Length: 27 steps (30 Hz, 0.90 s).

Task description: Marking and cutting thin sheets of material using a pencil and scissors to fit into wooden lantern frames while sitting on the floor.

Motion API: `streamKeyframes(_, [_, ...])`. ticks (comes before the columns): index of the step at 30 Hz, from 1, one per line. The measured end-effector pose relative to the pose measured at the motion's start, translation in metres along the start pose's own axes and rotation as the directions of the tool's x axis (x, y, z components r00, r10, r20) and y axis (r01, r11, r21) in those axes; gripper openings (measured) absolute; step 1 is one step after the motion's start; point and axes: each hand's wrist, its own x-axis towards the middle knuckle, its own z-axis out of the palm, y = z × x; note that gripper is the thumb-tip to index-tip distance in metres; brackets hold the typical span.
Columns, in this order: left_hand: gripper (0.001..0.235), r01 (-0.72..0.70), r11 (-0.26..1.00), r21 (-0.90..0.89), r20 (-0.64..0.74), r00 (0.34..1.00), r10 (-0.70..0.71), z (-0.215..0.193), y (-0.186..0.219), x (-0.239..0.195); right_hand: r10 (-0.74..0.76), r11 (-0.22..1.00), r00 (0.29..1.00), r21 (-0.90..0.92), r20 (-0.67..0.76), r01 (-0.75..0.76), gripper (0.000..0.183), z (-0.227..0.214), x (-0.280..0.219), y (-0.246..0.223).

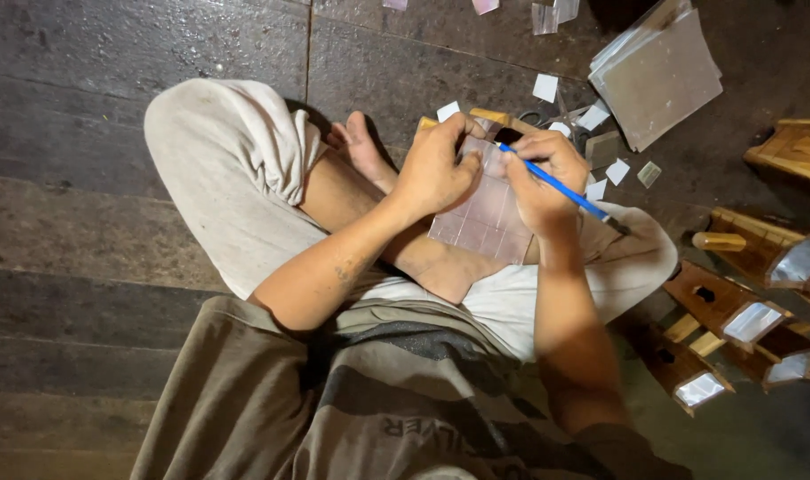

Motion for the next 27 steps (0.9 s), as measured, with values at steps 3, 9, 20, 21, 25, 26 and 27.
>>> streamKeyframes(3, [0.025,0.008,1.0,0.013,0.004,1.0,-0.008,0.001,-0.006,-0.001,0.102,0.976,0.989,0.201,-0.11,-0.078,0.019,0.002,-0.01,-0.011])
streamKeyframes(9, [0.023,-0.002,0.999,0.043,-0.026,1.0,0.003,0.004,-0.009,-0.002,0.087,0.996,0.983,0.001,-0.162,-0.088,0.023,-0.029,-0.037,-0.003])
streamKeyframes(20, [0.022,0.016,0.995,0.094,-0.035,0.999,-0.013,0.003,-0.009,-0.003,0.122,0.985,0.974,-0.095,-0.189,-0.141,0.02,-0.051,-0.06,0.032])
streamKeyframes(21, [0.022,0.005,0.996,0.09,-0.048,0.999,-0.001,0.002,-0.01,-0.004,0.123,0.991,0.972,-0.03,-0.201,-0.132,0.02,-0.049,-0.06,0.034])
streamKeyframes(25, [0.023,-0.011,0.995,0.096,-0.043,0.999,0.016,0.001,-0.008,-0.006,0.105,0.993,0.968,-0.02,-0.226,-0.112,0.02,-0.047,-0.055,0.027])
streamKeyframes(26, [0.023,-0.011,0.995,0.099,-0.041,0.999,0.015,0.001,-0.008,-0.006,0.082,0.996,0.971,-0.028,-0.226,-0.09,0.02,-0.048,-0.053,0.026])
streamKeyframes(27, [0.023,-0.01,0.995,0.102,-0.04,0.999,0.014,0.001,-0.009,-0.006,0.059,0.997,0.972,-0.036,-0.226,-0.068,0.021,-0.048,-0.05,0.025])
